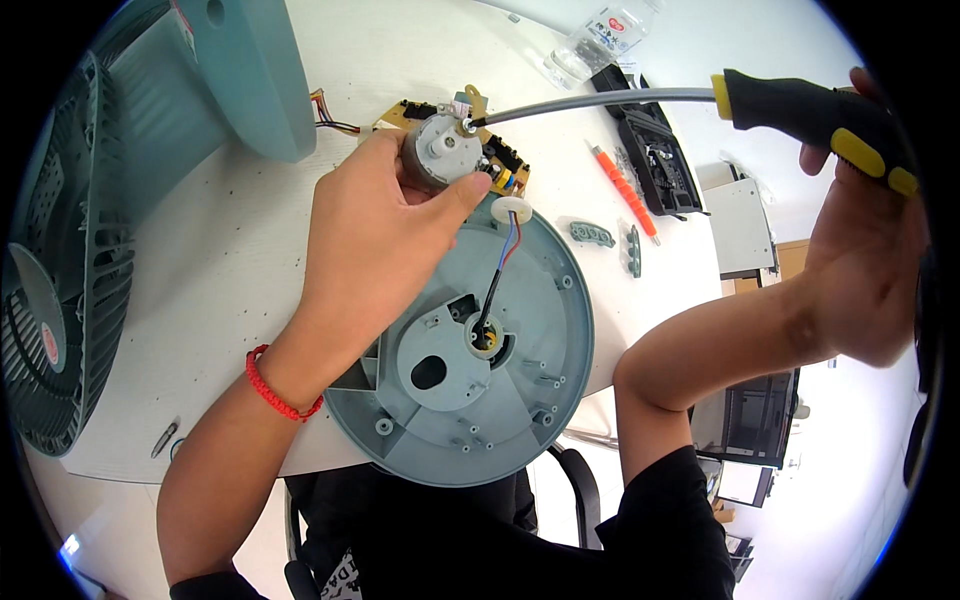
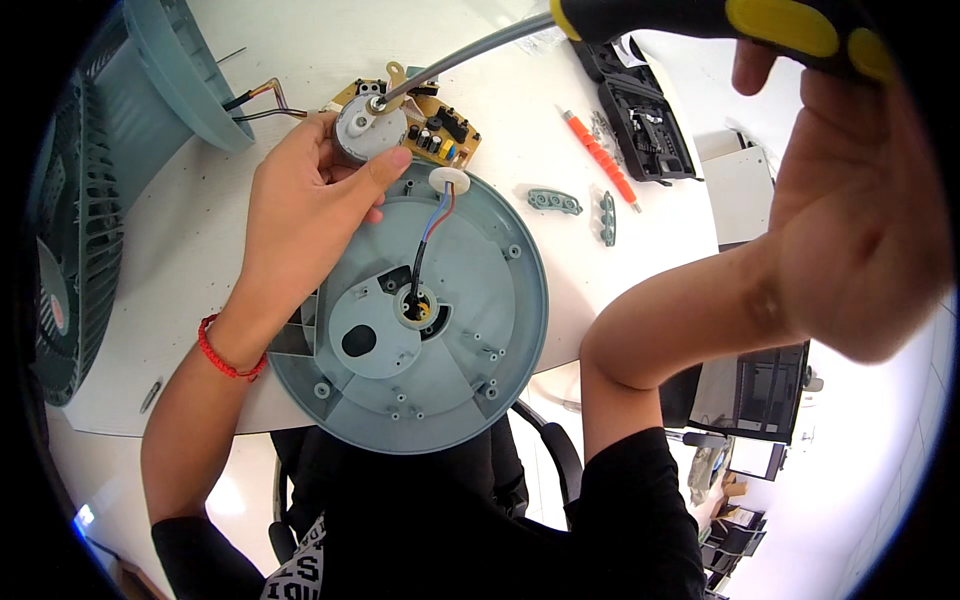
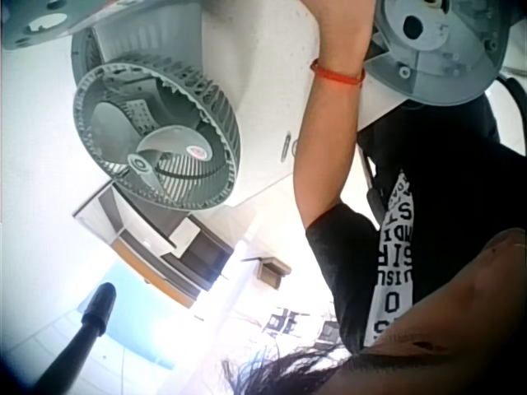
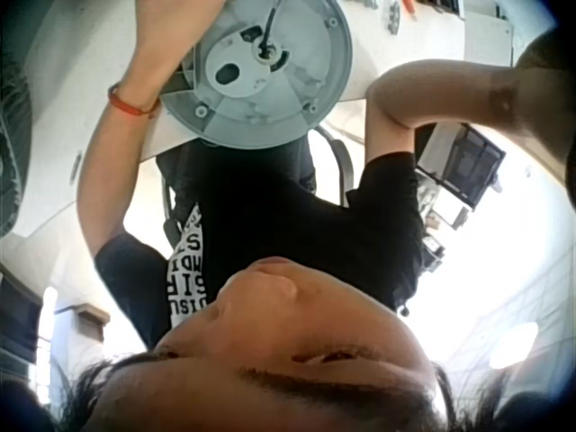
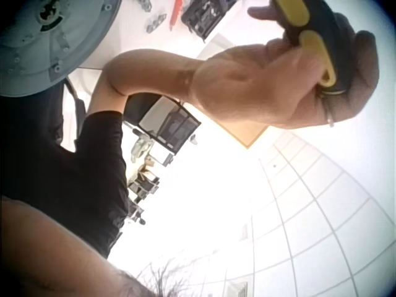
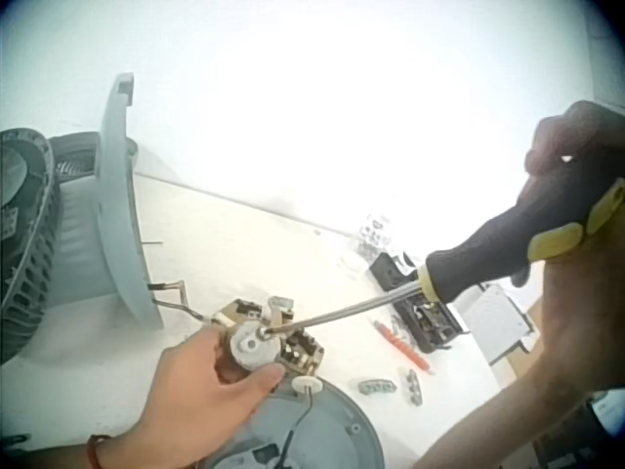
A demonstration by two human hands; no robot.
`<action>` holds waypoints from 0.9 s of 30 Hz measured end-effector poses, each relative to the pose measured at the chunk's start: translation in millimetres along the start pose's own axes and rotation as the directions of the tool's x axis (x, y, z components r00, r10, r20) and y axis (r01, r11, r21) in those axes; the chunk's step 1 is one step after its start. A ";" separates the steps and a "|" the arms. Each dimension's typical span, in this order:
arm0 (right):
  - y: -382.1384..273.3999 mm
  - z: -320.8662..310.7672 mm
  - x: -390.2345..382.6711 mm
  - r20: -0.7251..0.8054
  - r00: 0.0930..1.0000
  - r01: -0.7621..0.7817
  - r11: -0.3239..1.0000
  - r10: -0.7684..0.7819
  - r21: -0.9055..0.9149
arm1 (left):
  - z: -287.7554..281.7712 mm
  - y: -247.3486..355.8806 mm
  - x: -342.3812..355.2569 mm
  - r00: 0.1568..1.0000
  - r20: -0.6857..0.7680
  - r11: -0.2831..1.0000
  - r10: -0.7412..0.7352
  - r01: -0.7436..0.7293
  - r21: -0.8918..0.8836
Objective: The person uses a screwdriver to remove screws from a small motor and disassembles the fan base. They manipulate wires and internal components, then reassemble the motor into the base and secure it with screws.
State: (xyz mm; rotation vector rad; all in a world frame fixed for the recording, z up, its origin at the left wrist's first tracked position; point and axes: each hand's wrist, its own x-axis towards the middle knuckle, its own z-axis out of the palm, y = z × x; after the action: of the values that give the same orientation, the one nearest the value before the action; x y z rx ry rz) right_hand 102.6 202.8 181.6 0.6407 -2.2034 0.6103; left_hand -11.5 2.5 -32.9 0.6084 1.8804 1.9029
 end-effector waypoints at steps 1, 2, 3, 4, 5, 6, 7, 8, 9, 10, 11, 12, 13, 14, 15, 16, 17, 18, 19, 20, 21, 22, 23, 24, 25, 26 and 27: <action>-1.6 -5.5 -1.3 0.045 0.999 -0.018 1.000 0.017 0.007 | -0.2 1.2 -0.2 1.000 -0.001 1.000 -0.002 0.002 0.009; -3.7 -10.0 -2.1 0.091 0.995 -0.036 0.999 0.034 0.012 | -0.3 2.0 -0.3 1.000 -0.003 1.000 -0.004 0.004 0.017; -6.6 -14.3 -0.3 0.156 0.987 -0.053 0.998 0.046 0.043 | 0.5 1.4 -0.4 0.999 -0.024 0.999 0.021 -0.021 0.028; -7.6 -13.7 -1.8 0.158 0.987 -0.032 0.999 0.032 -0.004 | 2.1 -0.6 -0.4 0.998 -0.045 0.998 0.047 -0.045 0.040; -8.6 -13.0 -3.3 0.160 0.987 -0.011 0.999 0.019 -0.051 | 3.0 -1.8 -0.5 0.995 -0.066 0.996 0.072 -0.069 0.051; -7.4 -7.6 -10.1 0.102 0.994 0.044 0.983 -0.025 -0.179 | 2.8 -1.6 -0.6 0.995 -0.067 0.996 0.075 -0.071 0.060; -7.7 -2.6 -10.9 0.058 0.997 0.055 0.973 -0.043 -0.223 | 2.3 -1.3 -0.5 0.995 -0.068 0.995 0.078 -0.073 0.069; -8.3 2.4 -11.7 0.013 0.998 0.062 0.961 -0.061 -0.269 | 2.0 -1.3 -0.5 0.994 -0.069 0.994 0.081 -0.075 0.079; -8.9 7.3 -12.6 -0.031 0.996 0.065 0.947 -0.078 -0.315 | 2.4 -1.6 -0.4 0.994 -0.069 0.994 0.080 -0.074 0.081; -5.4 11.8 -15.9 -0.105 0.990 0.049 0.934 -0.091 -0.353 | 2.4 -1.2 -0.2 0.994 -0.069 0.994 0.080 -0.074 0.081; -4.6 10.0 -16.4 -0.107 0.988 0.063 0.911 -0.116 -0.408 | 2.5 -1.0 0.0 0.995 -0.068 0.994 0.079 -0.074 0.081; -3.7 8.2 -16.9 -0.108 0.984 0.075 0.884 -0.140 -0.461 | 2.2 -1.4 0.1 0.994 -0.055 0.991 0.091 -0.085 0.107; -4.1 1.0 -15.6 -0.037 0.985 0.124 0.842 -0.167 -0.524 | 1.5 -2.7 0.0 0.994 -0.043 0.986 0.103 -0.096 0.136; -5.4 -3.1 -16.2 0.024 0.983 0.150 0.730 -0.180 -0.667 | 0.9 -3.6 0.0 0.993 -0.030 0.981 0.114 -0.107 0.164; -7.3 -5.6 -15.8 0.085 0.978 0.184 0.592 -0.192 -0.785 | 0.6 -4.1 -0.1 0.993 -0.031 0.980 0.113 -0.106 0.166; -13.1 -3.1 -16.1 0.131 0.975 0.186 0.339 -0.179 -0.922 | 0.9 -4.4 -0.1 0.993 -0.029 0.980 0.113 -0.106 0.168; -14.5 -5.9 -16.4 0.122 0.983 0.147 0.194 -0.136 -0.970 | 1.4 -4.5 -0.1 0.993 -0.027 0.980 0.112 -0.106 0.170; -15.5 -8.6 -16.6 0.113 0.989 0.118 0.041 -0.093 -0.992 | 1.9 -4.2 -0.6 0.992 -0.028 0.978 0.125 -0.118 0.173; -14.9 -15.0 -15.3 0.054 0.998 0.055 0.023 -0.034 -0.998 | 2.1 -3.9 -1.4 0.990 -0.030 0.976 0.137 -0.129 0.175; -14.4 -17.7 -16.0 0.017 1.000 0.016 0.142 0.003 -0.990 | 2.2 -3.5 -1.7 0.988 -0.031 0.974 0.149 -0.141 0.177; -14.5 -18.7 -15.7 -0.021 0.999 -0.031 0.257 0.041 -0.966 | 1.8 -3.2 -1.6 0.991 -0.032 0.977 0.130 -0.123 0.172; -18.5 -5.0 -12.1 -0.029 0.998 -0.055 0.493 0.062 -0.868 | 1.4 -3.1 -1.2 0.993 -0.032 0.981 0.113 -0.106 0.165; -18.2 -3.1 -9.7 0.005 0.998 -0.033 0.666 0.055 -0.745 | 1.2 -3.2 -0.8 0.995 -0.031 0.983 0.095 -0.089 0.159; -17.9 -1.2 -7.3 0.039 0.998 -0.016 0.809 0.048 -0.587 | 1.7 -3.8 -0.1 0.995 -0.029 0.986 0.094 -0.089 0.144; -10.6 -7.0 -3.9 0.103 0.995 0.045 0.899 0.000 -0.437 | 1.8 -4.7 0.4 0.995 -0.029 0.988 0.092 -0.087 0.130; -6.4 -12.5 -2.7 0.140 0.990 0.076 0.939 -0.031 -0.336 | 2.0 -5.1 0.5 0.996 -0.029 0.990 0.090 -0.086 0.115; -2.4 -17.9 -1.5 0.176 0.982 0.101 0.968 -0.061 -0.230 | 2.1 -4.6 0.1 0.995 -0.028 0.987 0.096 -0.092 0.130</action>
State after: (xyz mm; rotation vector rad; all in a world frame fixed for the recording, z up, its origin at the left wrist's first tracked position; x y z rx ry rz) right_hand 114.4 212.0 191.8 0.6723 -2.3465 0.2509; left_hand -10.4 4.4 -37.6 0.7205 2.0421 1.8707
